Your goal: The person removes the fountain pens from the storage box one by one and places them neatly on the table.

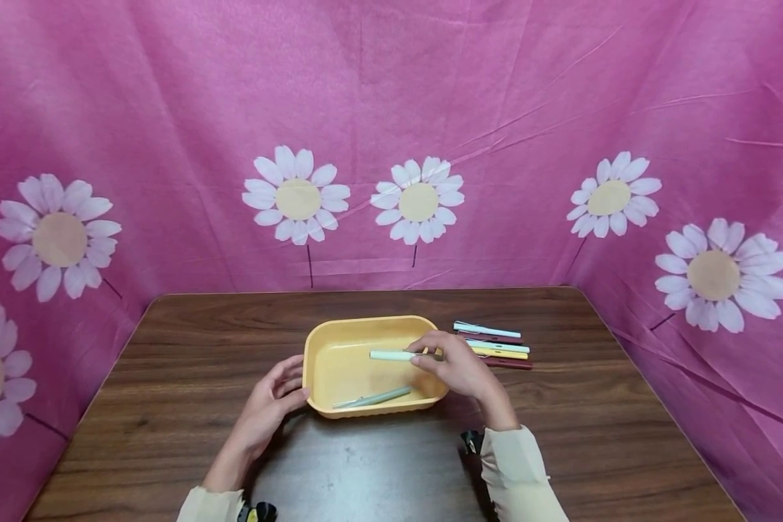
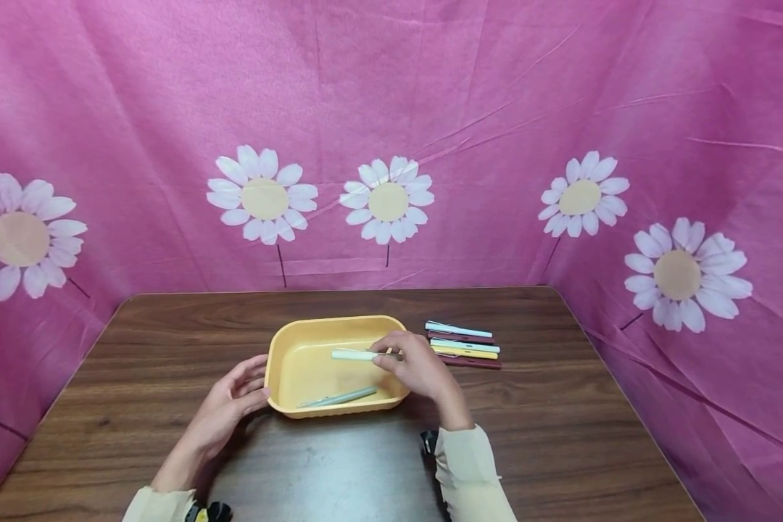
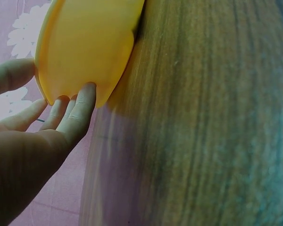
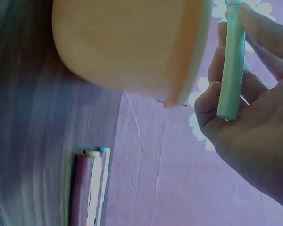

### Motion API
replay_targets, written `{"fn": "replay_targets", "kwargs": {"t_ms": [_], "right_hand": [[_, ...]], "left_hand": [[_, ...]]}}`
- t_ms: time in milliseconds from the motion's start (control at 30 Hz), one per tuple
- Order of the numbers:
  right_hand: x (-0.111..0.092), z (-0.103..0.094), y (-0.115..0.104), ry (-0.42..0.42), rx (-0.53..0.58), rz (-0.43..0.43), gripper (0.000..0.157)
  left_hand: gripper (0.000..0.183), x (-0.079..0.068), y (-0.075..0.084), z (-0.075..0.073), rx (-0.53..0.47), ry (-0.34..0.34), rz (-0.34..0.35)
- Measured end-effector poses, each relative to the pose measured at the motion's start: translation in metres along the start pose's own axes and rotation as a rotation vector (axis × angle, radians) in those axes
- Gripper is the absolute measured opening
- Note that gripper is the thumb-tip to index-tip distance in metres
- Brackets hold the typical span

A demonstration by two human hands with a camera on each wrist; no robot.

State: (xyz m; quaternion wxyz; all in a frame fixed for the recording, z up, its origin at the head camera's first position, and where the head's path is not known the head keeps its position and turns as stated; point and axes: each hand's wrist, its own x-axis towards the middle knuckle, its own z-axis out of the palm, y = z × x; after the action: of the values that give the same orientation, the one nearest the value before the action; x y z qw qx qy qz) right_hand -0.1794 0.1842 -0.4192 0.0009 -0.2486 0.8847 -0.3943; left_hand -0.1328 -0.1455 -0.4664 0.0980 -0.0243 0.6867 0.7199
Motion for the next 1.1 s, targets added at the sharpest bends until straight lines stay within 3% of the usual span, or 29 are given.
{"fn": "replay_targets", "kwargs": {"t_ms": [467,1100], "right_hand": [[-0.011,-0.013,0.014,0.043,-0.036,0.025,0.011],[-0.025,-0.024,0.035,0.077,-0.062,0.022,0.014]], "left_hand": [[0.059,0.001,-0.005,0.001,-0.017,-0.009,0.022],[0.061,0.004,-0.002,-0.001,0.005,-0.017,-0.001]]}}
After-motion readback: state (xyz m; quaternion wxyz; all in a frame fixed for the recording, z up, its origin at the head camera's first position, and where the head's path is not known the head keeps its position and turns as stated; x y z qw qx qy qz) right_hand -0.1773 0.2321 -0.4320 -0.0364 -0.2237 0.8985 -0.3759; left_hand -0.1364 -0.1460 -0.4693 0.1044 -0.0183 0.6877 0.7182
